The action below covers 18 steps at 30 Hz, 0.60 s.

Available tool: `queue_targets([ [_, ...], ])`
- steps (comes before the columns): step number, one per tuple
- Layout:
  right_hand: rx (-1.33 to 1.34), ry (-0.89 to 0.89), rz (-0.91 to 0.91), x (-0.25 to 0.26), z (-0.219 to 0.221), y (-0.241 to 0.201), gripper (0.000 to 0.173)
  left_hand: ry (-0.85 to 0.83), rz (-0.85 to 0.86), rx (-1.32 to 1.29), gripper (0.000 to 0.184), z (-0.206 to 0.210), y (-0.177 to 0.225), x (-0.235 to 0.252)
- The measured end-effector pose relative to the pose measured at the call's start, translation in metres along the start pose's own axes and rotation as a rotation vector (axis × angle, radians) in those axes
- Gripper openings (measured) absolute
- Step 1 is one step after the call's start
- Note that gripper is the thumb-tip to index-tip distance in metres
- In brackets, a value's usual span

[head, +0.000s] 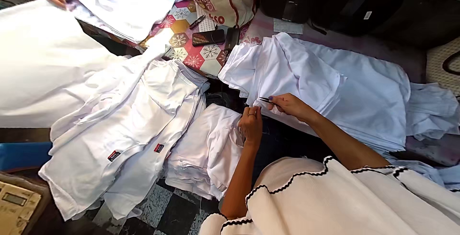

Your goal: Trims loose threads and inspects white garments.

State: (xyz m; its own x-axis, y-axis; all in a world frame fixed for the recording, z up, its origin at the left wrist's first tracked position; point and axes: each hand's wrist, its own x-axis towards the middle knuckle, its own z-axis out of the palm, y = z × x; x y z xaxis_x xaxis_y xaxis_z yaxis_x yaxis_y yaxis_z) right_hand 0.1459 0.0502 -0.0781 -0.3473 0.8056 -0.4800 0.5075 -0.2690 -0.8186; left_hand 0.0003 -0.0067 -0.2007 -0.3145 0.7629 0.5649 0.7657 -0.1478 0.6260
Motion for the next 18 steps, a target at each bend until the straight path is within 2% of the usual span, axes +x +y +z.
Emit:
queue_targets([
  [2, -0.137, 0.034, -0.072, 0.003, -0.001, 0.005, 0.048, -0.055, -0.025, -0.128, 0.012, -0.009, -0.001, -0.002],
  [4, -0.27, 0.102, -0.174, 0.005, 0.003, 0.007, 0.039, -0.223, -0.04, -0.183, 0.014, -0.028, -0.004, -0.005],
  [5, -0.327, 0.149, -0.227, 0.007, 0.006, 0.006, 0.034, -0.414, -0.066, -0.165, 0.017, -0.043, -0.007, -0.005],
  [7, -0.451, 0.24, -0.321, 0.013, 0.017, 0.004, 0.039, -1.003, -0.208, -0.049, 0.025, -0.072, -0.013, 0.004],
  [8, -0.527, 0.275, -0.356, 0.019, 0.024, 0.004, 0.042, -1.246, -0.274, 0.044, 0.03, -0.076, -0.016, 0.006],
  [9, -0.597, 0.286, -0.375, 0.026, 0.03, 0.007, 0.041, -1.388, -0.318, 0.129, 0.034, -0.075, -0.018, 0.006],
  [10, -0.645, 0.272, -0.383, 0.034, 0.035, 0.01, 0.035, -1.423, -0.343, 0.181, 0.036, -0.073, -0.018, 0.006],
  [13, -0.605, 0.289, -0.476, 0.034, 0.022, 0.011, 0.014, -1.241, -0.321, 0.135, 0.038, -0.07, -0.008, 0.013],
  [15, -0.476, 0.379, -0.482, 0.009, -0.026, 0.004, 0.016, -1.152, -0.305, 0.072, 0.04, -0.072, -0.003, 0.023],
  [18, -0.364, 0.79, -0.298, -0.058, -0.132, 0.007, 0.026, -0.995, -0.305, 0.026, 0.035, -0.066, -0.001, 0.027],
])
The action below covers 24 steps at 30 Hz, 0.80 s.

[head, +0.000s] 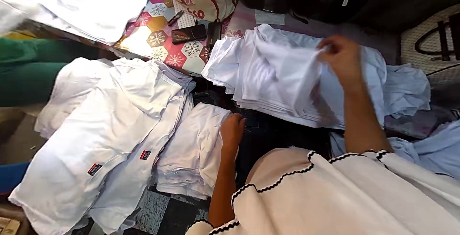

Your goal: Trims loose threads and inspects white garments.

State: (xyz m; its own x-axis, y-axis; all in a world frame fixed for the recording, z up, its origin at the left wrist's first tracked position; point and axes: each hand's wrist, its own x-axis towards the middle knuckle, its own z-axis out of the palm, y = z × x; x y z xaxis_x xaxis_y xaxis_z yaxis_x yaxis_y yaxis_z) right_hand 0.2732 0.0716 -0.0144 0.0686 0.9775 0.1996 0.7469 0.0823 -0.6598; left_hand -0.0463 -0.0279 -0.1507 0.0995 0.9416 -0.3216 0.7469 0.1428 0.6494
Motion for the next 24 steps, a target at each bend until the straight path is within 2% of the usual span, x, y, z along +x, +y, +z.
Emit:
queue_targets([
  [2, -0.06, 0.255, 0.139, 0.0, -0.048, 0.025, 0.03, 0.153, 0.116, -0.094, 0.03, 0.017, 0.004, 0.009],
  [4, -0.049, 0.324, 0.165, -0.011, -0.06, 0.028, 0.029, 0.251, 0.256, -0.202, 0.026, 0.036, 0.023, 0.018],
  [8, 0.021, 0.282, 0.118, -0.02, -0.045, 0.039, 0.025, 0.312, 0.491, -0.251, 0.026, 0.057, 0.08, 0.026],
  [11, 0.08, 0.243, 0.142, -0.007, -0.04, 0.063, 0.022, 0.255, 0.635, -0.208, 0.028, 0.065, 0.122, 0.029],
  [15, -0.034, -0.016, 0.186, 0.007, -0.032, 0.102, 0.025, 0.23, 0.821, -0.075, 0.028, 0.089, 0.17, 0.052],
  [17, -0.099, -0.16, 0.222, 0.009, -0.024, 0.121, 0.027, 0.21, 0.834, 0.004, 0.031, 0.105, 0.186, 0.073],
  [19, -0.119, -0.226, 0.262, 0.008, -0.018, 0.135, 0.028, 0.183, 0.773, 0.03, 0.031, 0.116, 0.199, 0.095],
  [23, 0.016, -0.173, 0.266, 0.007, -0.008, 0.154, 0.021, 0.068, 0.585, 0.137, 0.042, 0.119, 0.225, 0.128],
  [24, 0.046, -0.169, 0.265, 0.006, -0.002, 0.159, 0.02, 0.03, 0.565, 0.177, 0.038, 0.119, 0.227, 0.133],
])
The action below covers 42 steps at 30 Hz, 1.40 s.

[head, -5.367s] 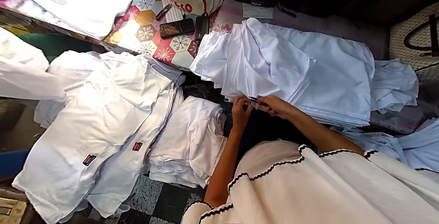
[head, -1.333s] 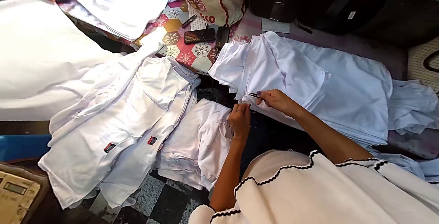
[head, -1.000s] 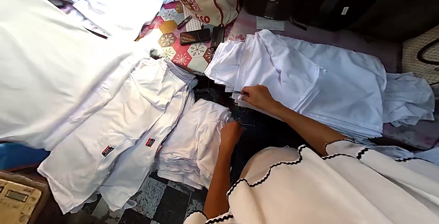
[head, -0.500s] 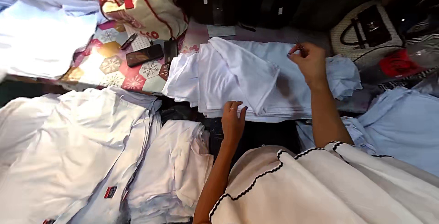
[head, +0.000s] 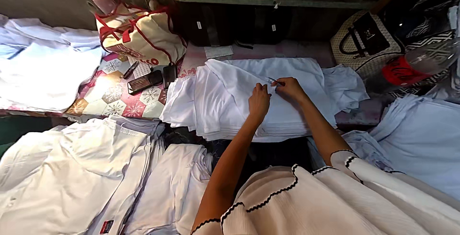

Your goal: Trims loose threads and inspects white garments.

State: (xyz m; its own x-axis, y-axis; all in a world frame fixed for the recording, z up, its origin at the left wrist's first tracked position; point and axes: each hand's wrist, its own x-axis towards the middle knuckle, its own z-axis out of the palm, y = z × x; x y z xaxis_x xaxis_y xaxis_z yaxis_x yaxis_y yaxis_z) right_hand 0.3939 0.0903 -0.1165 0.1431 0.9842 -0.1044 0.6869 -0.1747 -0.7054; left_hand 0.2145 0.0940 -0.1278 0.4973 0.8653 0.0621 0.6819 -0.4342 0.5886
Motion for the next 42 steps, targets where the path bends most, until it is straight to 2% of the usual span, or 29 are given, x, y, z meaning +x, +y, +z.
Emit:
queue_targets([
  [3, 0.05, 0.032, -0.038, 0.007, 0.022, 0.026, 0.018, -0.088, -0.008, 0.059, 0.02, 0.006, -0.007, 0.01],
  [5, 0.094, 0.088, -0.073, 0.005, 0.03, 0.04, 0.016, -0.126, -0.014, -0.021, 0.02, 0.004, -0.005, 0.001],
  [7, 0.146, 0.071, -0.063, 0.0, 0.025, 0.034, 0.017, -0.205, 0.023, -0.157, 0.024, -0.003, 0.002, -0.031],
  [10, 0.188, 0.02, -0.051, 0.003, 0.02, 0.034, 0.019, -0.548, 0.152, -0.228, 0.022, -0.019, 0.008, -0.088],
  [12, 0.212, -0.001, -0.055, 0.005, 0.018, 0.035, 0.018, -0.828, 0.164, -0.142, 0.025, -0.039, 0.019, -0.101],
  [13, 0.225, -0.009, -0.062, 0.006, 0.017, 0.034, 0.018, -0.851, 0.114, -0.077, 0.028, -0.049, 0.029, -0.1],
  [14, 0.237, -0.015, -0.068, 0.006, 0.015, 0.032, 0.018, -0.759, 0.045, -0.016, 0.032, -0.057, 0.04, -0.096],
  [17, 0.27, -0.018, -0.084, 0.003, 0.01, 0.026, 0.017, -0.192, -0.109, 0.017, 0.034, -0.046, 0.054, -0.057],
  [18, 0.274, -0.02, -0.089, 0.001, 0.009, 0.025, 0.016, -0.054, -0.12, 0.01, 0.032, -0.033, 0.048, -0.038],
  [19, 0.278, -0.009, -0.098, -0.004, 0.008, 0.024, 0.015, 0.011, -0.119, 0.003, 0.033, -0.02, 0.037, -0.019],
  [21, 0.272, 0.04, -0.106, -0.011, 0.01, 0.026, 0.012, -0.018, -0.091, -0.021, 0.032, 0.002, 0.015, 0.008],
  [22, 0.253, 0.049, -0.103, -0.012, 0.012, 0.028, 0.012, -0.046, -0.057, -0.036, 0.024, 0.008, 0.007, 0.013],
  [25, 0.23, 0.033, -0.103, -0.011, 0.012, 0.036, 0.012, -0.119, 0.035, -0.181, 0.018, 0.003, 0.003, -0.004],
  [26, 0.234, 0.029, -0.105, -0.01, 0.012, 0.037, 0.013, -0.197, 0.066, -0.228, 0.019, -0.003, 0.007, -0.022],
  [30, 0.245, 0.036, -0.135, -0.011, 0.014, 0.036, 0.013, -0.769, 0.214, -0.223, 0.023, -0.037, 0.022, -0.095],
  [31, 0.251, 0.037, -0.144, -0.012, 0.016, 0.036, 0.012, -0.769, 0.176, -0.186, 0.028, -0.045, 0.028, -0.102],
  [32, 0.267, 0.036, -0.142, -0.013, 0.016, 0.031, 0.012, -0.645, 0.091, -0.134, 0.033, -0.052, 0.034, -0.105],
  [34, 0.3, 0.03, -0.136, -0.014, 0.011, 0.01, 0.013, -0.221, -0.078, -0.087, 0.04, -0.056, 0.041, -0.091],
  [36, 0.326, -0.017, -0.106, -0.013, 0.0, -0.024, 0.015, 0.072, -0.112, -0.075, 0.042, -0.045, 0.028, -0.068],
  [39, 0.374, -0.054, -0.132, -0.013, -0.013, -0.056, 0.016, 0.24, -0.01, -0.309, 0.02, -0.033, -0.003, -0.054],
  [42, 0.421, -0.145, -0.121, -0.011, -0.017, -0.067, 0.019, 0.243, -0.136, -0.815, 0.017, -0.039, -0.024, -0.065],
])
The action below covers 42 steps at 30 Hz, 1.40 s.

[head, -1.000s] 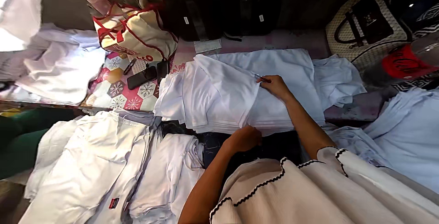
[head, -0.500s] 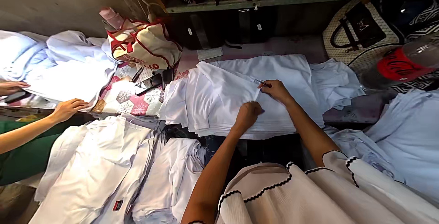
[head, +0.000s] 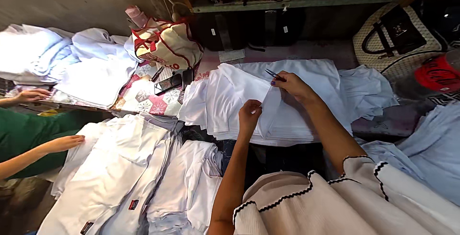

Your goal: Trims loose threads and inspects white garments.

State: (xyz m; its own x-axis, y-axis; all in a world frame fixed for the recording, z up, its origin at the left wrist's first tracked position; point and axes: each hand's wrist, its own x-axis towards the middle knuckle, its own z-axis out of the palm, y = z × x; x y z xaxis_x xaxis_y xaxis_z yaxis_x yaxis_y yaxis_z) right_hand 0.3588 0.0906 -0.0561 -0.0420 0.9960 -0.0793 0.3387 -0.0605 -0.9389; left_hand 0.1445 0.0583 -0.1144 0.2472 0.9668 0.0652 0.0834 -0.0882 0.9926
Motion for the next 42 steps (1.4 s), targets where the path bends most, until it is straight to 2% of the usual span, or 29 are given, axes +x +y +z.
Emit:
queue_targets([
  [2, 0.109, -0.069, 0.056, 0.002, 0.009, -0.004, 0.016, 0.02, -0.186, -0.389, 0.018, -0.012, -0.002, -0.004],
  [3, 0.174, -0.107, 0.079, 0.003, 0.015, -0.006, 0.014, 0.064, -0.207, -0.482, 0.019, -0.016, -0.004, -0.005],
  [4, 0.224, -0.132, 0.099, 0.005, 0.022, -0.01, 0.013, 0.128, -0.153, -0.458, 0.023, -0.017, -0.006, -0.007],
  [7, 0.301, -0.152, 0.1, 0.009, 0.04, -0.018, 0.01, 0.212, 0.212, -0.084, 0.053, -0.019, -0.006, -0.008],
  [9, 0.326, -0.171, 0.077, 0.007, 0.046, -0.022, 0.009, 0.19, 0.336, 0.144, 0.063, -0.019, 0.0, -0.006],
  [10, 0.318, -0.175, 0.067, 0.006, 0.047, -0.023, 0.01, 0.182, 0.374, 0.24, 0.055, -0.019, -0.002, -0.006],
  [12, 0.26, -0.155, 0.033, 0.002, 0.045, -0.022, 0.01, 0.204, 0.402, 0.326, 0.028, -0.02, -0.009, -0.015],
  [14, 0.162, -0.112, -0.015, -0.001, 0.041, -0.021, 0.01, 0.222, 0.318, 0.286, 0.015, -0.027, -0.014, -0.033],
  [17, 0.059, -0.049, -0.038, -0.005, 0.028, -0.009, 0.011, 0.162, 0.099, 0.26, 0.011, -0.046, -0.035, -0.069],
  [19, -0.089, 0.034, -0.051, -0.002, 0.011, 0.002, 0.014, 0.034, -0.119, 0.323, 0.015, -0.066, -0.043, -0.088],
  [21, -0.382, 0.189, -0.043, 0.001, -0.012, 0.011, 0.022, -0.168, -0.352, 0.474, 0.022, -0.084, -0.035, -0.095],
  [22, -0.538, 0.285, -0.009, 0.001, -0.02, 0.012, 0.027, -0.214, -0.376, 0.54, 0.026, -0.087, -0.03, -0.097],
  [24, -0.669, 0.417, 0.074, -0.001, -0.017, -0.001, 0.033, -0.165, -0.252, 0.582, 0.031, -0.077, -0.019, -0.094],
  [26, -0.589, 0.392, 0.021, -0.003, 0.005, -0.013, 0.035, -0.077, -0.054, 0.505, 0.031, -0.049, -0.013, -0.081],
  [27, -0.542, 0.341, -0.014, -0.004, 0.019, -0.016, 0.035, -0.085, 0.015, 0.476, 0.036, -0.032, -0.015, -0.072],
  [29, -0.538, 0.238, -0.038, -0.004, 0.048, -0.014, 0.037, -0.207, 0.133, 0.468, 0.04, 0.0, -0.025, -0.056],
  [31, -0.597, 0.161, -0.012, -0.005, 0.065, 0.006, 0.038, -0.377, 0.227, 0.506, 0.026, 0.011, -0.033, -0.051],
  [32, -0.625, 0.151, -0.004, -0.006, 0.067, 0.025, 0.038, -0.372, 0.277, 0.49, 0.021, 0.007, -0.034, -0.053],
  [34, -0.671, 0.163, 0.058, -0.008, 0.06, 0.066, 0.039, -0.161, 0.298, 0.416, 0.021, -0.005, -0.033, -0.057],
  [36, -0.677, 0.187, 0.138, -0.003, 0.054, 0.079, 0.043, -0.018, 0.236, 0.457, 0.045, -0.01, -0.035, -0.049],
  [37, -0.691, 0.194, 0.165, 0.001, 0.057, 0.076, 0.043, 0.007, 0.228, 0.49, 0.049, -0.007, -0.041, -0.043],
  [38, -0.721, 0.21, 0.195, 0.001, 0.063, 0.071, 0.042, 0.02, 0.262, 0.517, 0.038, 0.0, -0.051, -0.037],
  [39, -0.752, 0.236, 0.227, -0.002, 0.071, 0.064, 0.041, 0.011, 0.324, 0.537, 0.021, 0.005, -0.059, -0.033],
  [40, -0.786, 0.272, 0.256, -0.006, 0.077, 0.057, 0.038, -0.05, 0.35, 0.54, 0.009, 0.006, -0.061, -0.031],
  [42, -0.817, 0.311, 0.249, -0.015, 0.085, 0.039, 0.031, -0.183, 0.274, 0.498, 0.015, -0.007, -0.055, -0.041],
])
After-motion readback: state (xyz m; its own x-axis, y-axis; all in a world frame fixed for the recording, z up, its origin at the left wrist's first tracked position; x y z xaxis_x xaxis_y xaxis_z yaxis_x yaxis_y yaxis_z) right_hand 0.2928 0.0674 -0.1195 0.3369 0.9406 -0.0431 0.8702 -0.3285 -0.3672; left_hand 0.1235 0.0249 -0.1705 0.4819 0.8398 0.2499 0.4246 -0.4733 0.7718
